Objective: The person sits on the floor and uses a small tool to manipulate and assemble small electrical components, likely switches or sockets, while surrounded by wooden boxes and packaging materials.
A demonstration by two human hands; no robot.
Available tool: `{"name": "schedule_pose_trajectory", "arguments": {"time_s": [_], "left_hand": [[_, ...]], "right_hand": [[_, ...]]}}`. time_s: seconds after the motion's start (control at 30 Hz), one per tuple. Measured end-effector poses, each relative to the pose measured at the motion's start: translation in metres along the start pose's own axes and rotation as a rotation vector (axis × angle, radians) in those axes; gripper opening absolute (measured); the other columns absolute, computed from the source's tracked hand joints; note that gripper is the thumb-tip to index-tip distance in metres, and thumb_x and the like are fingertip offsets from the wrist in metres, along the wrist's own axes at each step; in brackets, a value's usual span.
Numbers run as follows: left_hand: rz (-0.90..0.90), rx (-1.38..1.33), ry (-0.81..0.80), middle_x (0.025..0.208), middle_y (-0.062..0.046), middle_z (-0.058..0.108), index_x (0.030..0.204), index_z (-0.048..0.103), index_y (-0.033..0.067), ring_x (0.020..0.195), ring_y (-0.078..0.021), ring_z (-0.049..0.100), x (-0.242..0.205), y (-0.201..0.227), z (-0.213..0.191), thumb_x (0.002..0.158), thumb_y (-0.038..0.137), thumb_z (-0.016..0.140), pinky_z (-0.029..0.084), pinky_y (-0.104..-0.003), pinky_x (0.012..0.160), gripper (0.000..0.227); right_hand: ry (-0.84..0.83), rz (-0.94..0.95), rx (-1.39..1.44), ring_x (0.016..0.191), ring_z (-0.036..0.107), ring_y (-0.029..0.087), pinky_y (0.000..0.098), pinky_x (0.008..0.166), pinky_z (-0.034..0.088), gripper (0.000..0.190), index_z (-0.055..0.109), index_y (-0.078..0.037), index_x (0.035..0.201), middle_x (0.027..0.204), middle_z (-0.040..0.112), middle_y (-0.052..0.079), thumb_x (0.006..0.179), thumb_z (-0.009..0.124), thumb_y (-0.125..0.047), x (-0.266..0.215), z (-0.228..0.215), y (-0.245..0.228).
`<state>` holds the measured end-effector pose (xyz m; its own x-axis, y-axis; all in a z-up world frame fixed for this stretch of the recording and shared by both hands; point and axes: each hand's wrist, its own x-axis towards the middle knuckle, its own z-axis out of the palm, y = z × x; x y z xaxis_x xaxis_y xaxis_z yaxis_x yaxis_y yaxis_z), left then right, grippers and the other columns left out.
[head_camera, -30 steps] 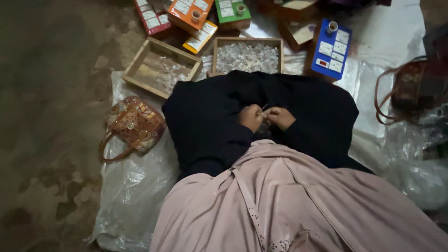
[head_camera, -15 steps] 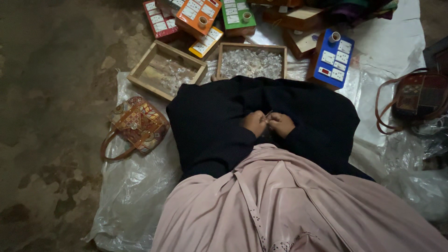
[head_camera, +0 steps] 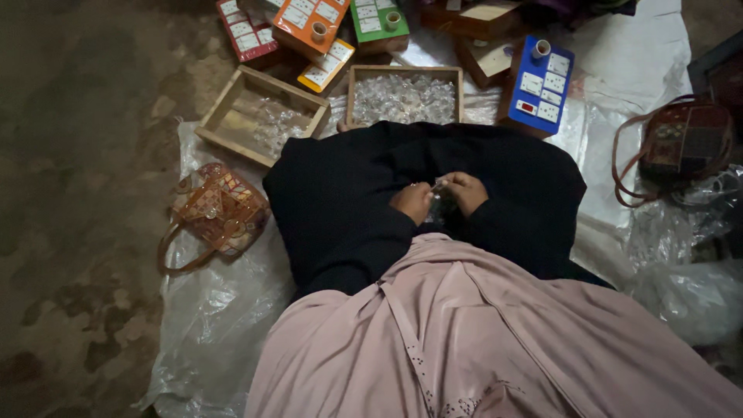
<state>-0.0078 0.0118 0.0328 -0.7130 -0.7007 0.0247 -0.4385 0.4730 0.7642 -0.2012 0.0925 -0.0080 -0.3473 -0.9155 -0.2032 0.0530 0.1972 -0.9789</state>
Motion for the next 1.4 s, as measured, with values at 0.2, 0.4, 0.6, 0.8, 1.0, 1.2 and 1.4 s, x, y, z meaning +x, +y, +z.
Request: {"name": "schedule_pose_trajectory", "arguments": {"time_s": [0.2,0.4,0.6,0.8,1.0,1.2,1.4], "left_hand": [[-0.022,0.007,-0.055,0.102,-0.016,0.072,0.099,0.071,0.0110,0.097,-0.0379,0.068,-0.005,0.003,-0.008,0.094,0.026,0.058,0.053,-0.051,0.082,0.020],[0.003,0.078,-0.034,0.107,-0.016,0.072,0.107,0.071,0.0108,0.099,-0.0386,0.069,-0.010,0.000,-0.005,0.094,0.021,0.055,0.054,-0.052,0.085,0.024],[-0.107,0.064,-0.074,0.107,-0.019,0.074,0.112,0.072,0.0129,0.098,-0.0399,0.070,-0.004,-0.019,0.018,0.092,0.023,0.056,0.055,-0.051,0.087,0.027],[-0.124,0.053,-0.131,0.105,-0.019,0.074,0.110,0.073,0.0118,0.099,-0.0395,0.071,-0.003,-0.029,0.028,0.090,0.022,0.056,0.056,-0.050,0.087,0.028],[-0.112,0.109,-0.096,0.108,-0.019,0.073,0.110,0.072,0.0089,0.100,-0.0394,0.071,-0.006,-0.021,0.027,0.093,0.021,0.055,0.056,-0.051,0.086,0.027],[-0.132,0.071,0.010,0.109,-0.019,0.073,0.108,0.073,0.0093,0.101,-0.0395,0.069,0.001,-0.027,0.045,0.091,0.017,0.052,0.056,-0.051,0.084,0.028],[-0.113,0.001,0.041,0.103,-0.020,0.073,0.099,0.071,0.0046,0.097,-0.0398,0.070,0.010,-0.028,0.040,0.092,0.023,0.053,0.055,-0.052,0.082,0.026]], "right_hand": [[0.044,-0.050,-0.062,0.081,0.068,0.013,0.0272,0.074,0.055,0.019,0.071,0.000,0.107,0.092,0.074,0.005,0.100,0.063,-0.016,0.000,0.003,-0.002],[0.136,-0.157,-0.585,0.080,0.070,0.023,0.0347,0.071,0.056,0.015,0.074,-0.005,0.102,0.089,0.075,0.011,0.095,0.070,-0.018,-0.017,0.028,-0.028],[0.133,-0.206,-0.898,0.092,0.074,0.033,0.0406,0.083,0.058,0.023,0.074,-0.013,0.109,0.102,0.076,0.015,0.088,0.065,-0.010,-0.038,0.052,-0.066],[0.105,-0.161,-0.875,0.094,0.074,0.031,0.0387,0.084,0.058,0.025,0.074,-0.012,0.110,0.103,0.076,0.015,0.088,0.064,-0.008,-0.047,0.056,-0.075],[0.106,-0.124,-0.795,0.094,0.075,0.029,0.0372,0.083,0.058,0.020,0.073,-0.010,0.110,0.104,0.076,0.015,0.092,0.066,-0.013,-0.046,0.058,-0.074],[0.048,-0.141,-0.869,0.094,0.074,0.030,0.0377,0.083,0.056,0.019,0.075,-0.009,0.109,0.104,0.076,0.016,0.093,0.071,-0.019,-0.051,0.065,-0.077],[0.183,-0.270,-0.636,0.093,0.073,0.029,0.0370,0.080,0.056,0.024,0.069,-0.004,0.112,0.103,0.074,0.015,0.091,0.070,-0.016,-0.042,0.066,-0.068]]}}
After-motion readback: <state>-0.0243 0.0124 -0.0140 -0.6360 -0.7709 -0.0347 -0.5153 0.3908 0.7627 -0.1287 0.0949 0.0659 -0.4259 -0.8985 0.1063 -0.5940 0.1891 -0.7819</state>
